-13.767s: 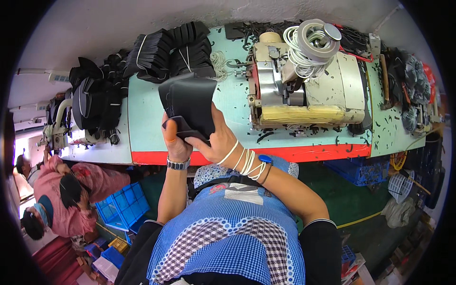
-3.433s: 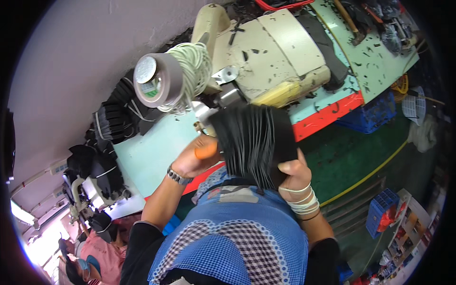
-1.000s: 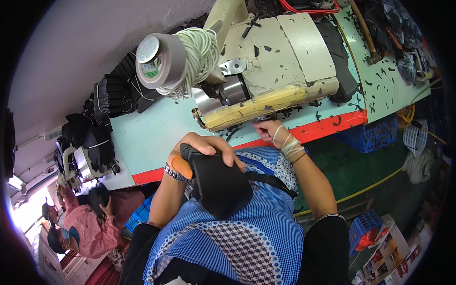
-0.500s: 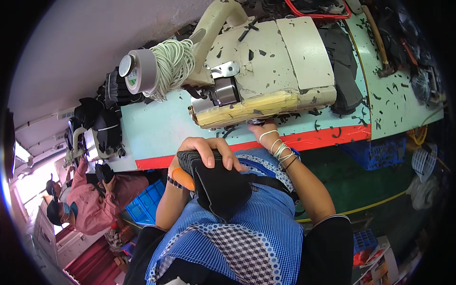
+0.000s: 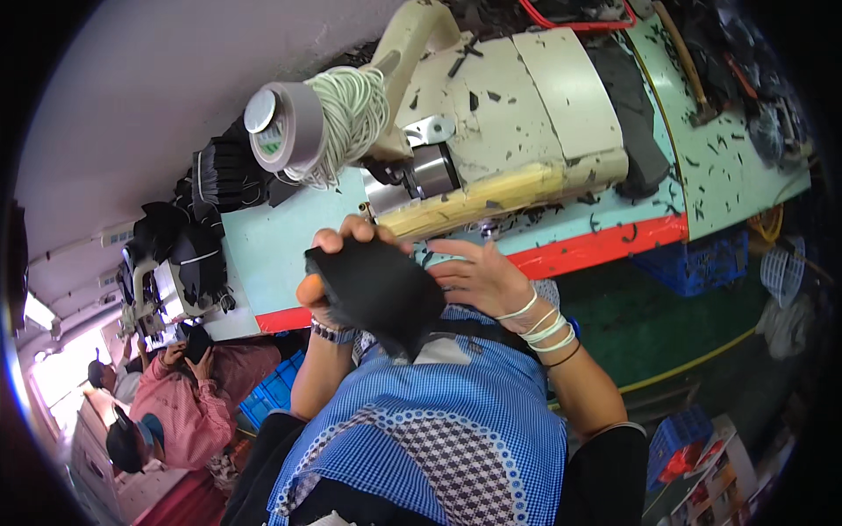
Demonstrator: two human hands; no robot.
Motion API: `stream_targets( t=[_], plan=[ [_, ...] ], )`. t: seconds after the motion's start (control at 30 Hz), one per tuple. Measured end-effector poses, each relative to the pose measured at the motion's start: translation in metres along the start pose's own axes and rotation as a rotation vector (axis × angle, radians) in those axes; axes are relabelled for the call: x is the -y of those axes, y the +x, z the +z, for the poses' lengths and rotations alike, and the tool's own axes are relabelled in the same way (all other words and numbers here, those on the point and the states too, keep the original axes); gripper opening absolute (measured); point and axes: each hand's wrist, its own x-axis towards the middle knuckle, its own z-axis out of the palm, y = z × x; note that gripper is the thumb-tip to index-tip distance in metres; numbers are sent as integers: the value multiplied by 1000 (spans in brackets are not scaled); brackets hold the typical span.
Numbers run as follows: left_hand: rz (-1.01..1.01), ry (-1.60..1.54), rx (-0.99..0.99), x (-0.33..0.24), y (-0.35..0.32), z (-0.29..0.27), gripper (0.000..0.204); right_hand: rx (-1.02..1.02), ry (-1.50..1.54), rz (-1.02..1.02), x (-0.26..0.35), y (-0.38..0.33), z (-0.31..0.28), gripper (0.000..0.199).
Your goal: The person sorts stacks of shoe components by hand, feeds the pieces through a skiving machine to trim their edges, and adjusts the machine with a hand tool.
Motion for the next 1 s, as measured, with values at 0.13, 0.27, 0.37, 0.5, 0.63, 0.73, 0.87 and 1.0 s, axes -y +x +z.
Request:
stream_targets(
  t=[0.13,0.27,0.37,0.5,0.63,0.73,0.87,1.0],
  plan=[
    [-11,36,-48,-2,6,-5,57,95,-493,-30,-8,8,43,76],
    [-91,36,-80,-13,5,-16,65,94,-280,-7,-28,23,38,75],
    [-236,26,-1,-36,20,-9,63,-45,-322,-63,-25,21,49,64],
    [-518,119,31,-65,26,-9,68,-269,-997,-173,-2,18,51,56],
    [-782,524,-214,-64,40,-21,37,-363,-992,-129,6,23,49,49],
    [-879,408,-374,-62,39,-27,23,-351,-568,-96,5,22,37,43],
    [-908,141,-282,-68,36,-41,29,-405,-666,-26,11,32,28,34],
    [-1011,398,-499,-58,52,-31,31,-487,-571,37,15,39,22,30]
  ],
)
